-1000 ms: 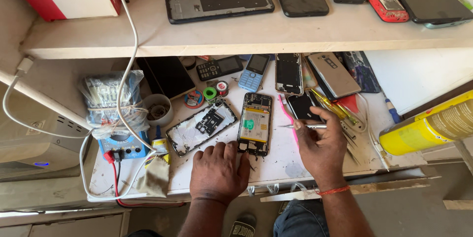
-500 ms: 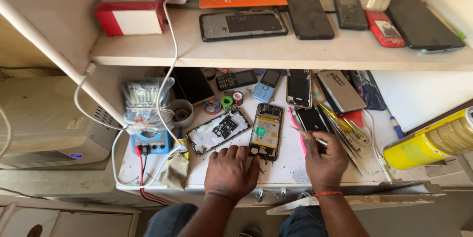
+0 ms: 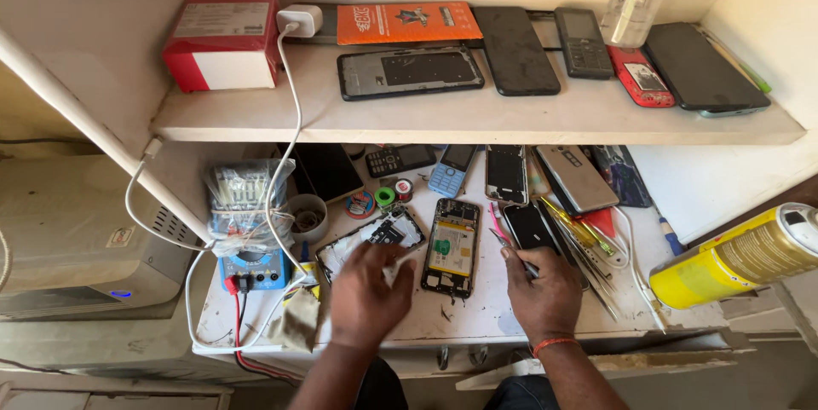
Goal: The person works at a cluttered repair bench on a disassembled smartphone, using a screwdriver to unscrew and manipulate internal components while holding the phone chassis steady with the other hand. They reposition the phone and continue working on its internals throughout the clip.
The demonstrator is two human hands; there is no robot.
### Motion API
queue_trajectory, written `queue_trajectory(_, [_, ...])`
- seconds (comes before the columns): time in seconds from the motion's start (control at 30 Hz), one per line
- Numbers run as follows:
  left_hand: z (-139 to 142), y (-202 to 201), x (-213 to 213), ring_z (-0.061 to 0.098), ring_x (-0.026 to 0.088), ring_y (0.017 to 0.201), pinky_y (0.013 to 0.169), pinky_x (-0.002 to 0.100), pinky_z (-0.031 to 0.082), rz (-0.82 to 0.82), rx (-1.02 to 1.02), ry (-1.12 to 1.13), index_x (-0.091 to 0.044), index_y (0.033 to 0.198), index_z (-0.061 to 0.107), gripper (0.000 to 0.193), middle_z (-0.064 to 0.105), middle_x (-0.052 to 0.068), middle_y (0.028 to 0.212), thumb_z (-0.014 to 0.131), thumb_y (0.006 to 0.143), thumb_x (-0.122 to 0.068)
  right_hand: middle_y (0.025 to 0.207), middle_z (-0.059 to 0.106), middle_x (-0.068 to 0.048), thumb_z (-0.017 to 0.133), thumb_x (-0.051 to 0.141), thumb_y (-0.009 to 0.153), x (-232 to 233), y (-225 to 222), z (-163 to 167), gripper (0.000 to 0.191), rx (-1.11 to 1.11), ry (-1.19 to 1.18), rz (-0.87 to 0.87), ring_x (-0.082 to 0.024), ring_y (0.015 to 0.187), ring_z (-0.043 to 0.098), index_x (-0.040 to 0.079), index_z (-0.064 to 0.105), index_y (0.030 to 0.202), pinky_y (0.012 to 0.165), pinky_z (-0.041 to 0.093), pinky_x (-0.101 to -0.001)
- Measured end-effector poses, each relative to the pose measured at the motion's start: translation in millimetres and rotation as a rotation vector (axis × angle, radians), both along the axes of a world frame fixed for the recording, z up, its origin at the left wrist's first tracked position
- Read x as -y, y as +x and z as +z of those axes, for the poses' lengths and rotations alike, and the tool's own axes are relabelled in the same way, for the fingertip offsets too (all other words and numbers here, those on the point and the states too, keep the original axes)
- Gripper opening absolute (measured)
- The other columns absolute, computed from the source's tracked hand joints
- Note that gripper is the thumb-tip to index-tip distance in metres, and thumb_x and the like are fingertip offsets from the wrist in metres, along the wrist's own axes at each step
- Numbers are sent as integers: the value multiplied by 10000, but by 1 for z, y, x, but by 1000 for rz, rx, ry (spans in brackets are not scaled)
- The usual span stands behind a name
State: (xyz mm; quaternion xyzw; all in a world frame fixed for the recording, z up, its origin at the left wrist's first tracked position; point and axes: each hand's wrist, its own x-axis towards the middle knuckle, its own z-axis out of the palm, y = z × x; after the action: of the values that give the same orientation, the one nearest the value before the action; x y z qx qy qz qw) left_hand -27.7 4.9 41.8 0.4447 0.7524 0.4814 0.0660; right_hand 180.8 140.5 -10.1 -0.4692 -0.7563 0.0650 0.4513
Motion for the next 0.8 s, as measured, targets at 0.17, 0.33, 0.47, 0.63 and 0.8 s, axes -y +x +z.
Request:
queue_trajectory(0.17, [17,-49,-22,622,387,1133,925,484,520,-136,-231,-224,-115,1225,723,603,622,206,1275,878,701,-369,758,699,-111,854,292,811,-1,-2,-1,242,64,64,-4,-337,700,658,108,697,793,684,510,-473])
queue_trajectory(0.33, [20,-67,-34,569,341,1259,1052,442,480,-206,-237,-624,-164,1312,668,742,567,157,1370,866,692,-522,769,700,-114,848,293,836,-3,-2,-1,246,58,12,9,-347,710,657,111,688,798,681,508,-477])
queue_trajectory(0.47, [20,-63,-38,501,344,1317,1089,437,435,-205,-315,-747,-167,1305,668,706,506,143,1426,869,723,-511,751,693,-98,833,272,843,-3,-4,2,233,77,41,44,-349,717,653,113,670,790,680,501,-486])
queue_trajectory(0.63, [21,-62,-39,523,312,1314,1099,416,444,-197,-209,-726,-196,1280,691,662,532,107,1416,892,701,-447,719,675,-96,817,254,853,-4,-6,7,214,96,8,65,-345,698,645,114,665,799,669,494,-486])
queue_trajectory(0.8, [19,-61,-38,520,315,1310,1098,426,437,-253,-231,-741,-205,1307,662,639,525,111,1412,867,742,-420,728,703,-80,815,258,837,-3,-9,8,210,115,-16,22,-332,694,658,107,673,807,662,486,-487])
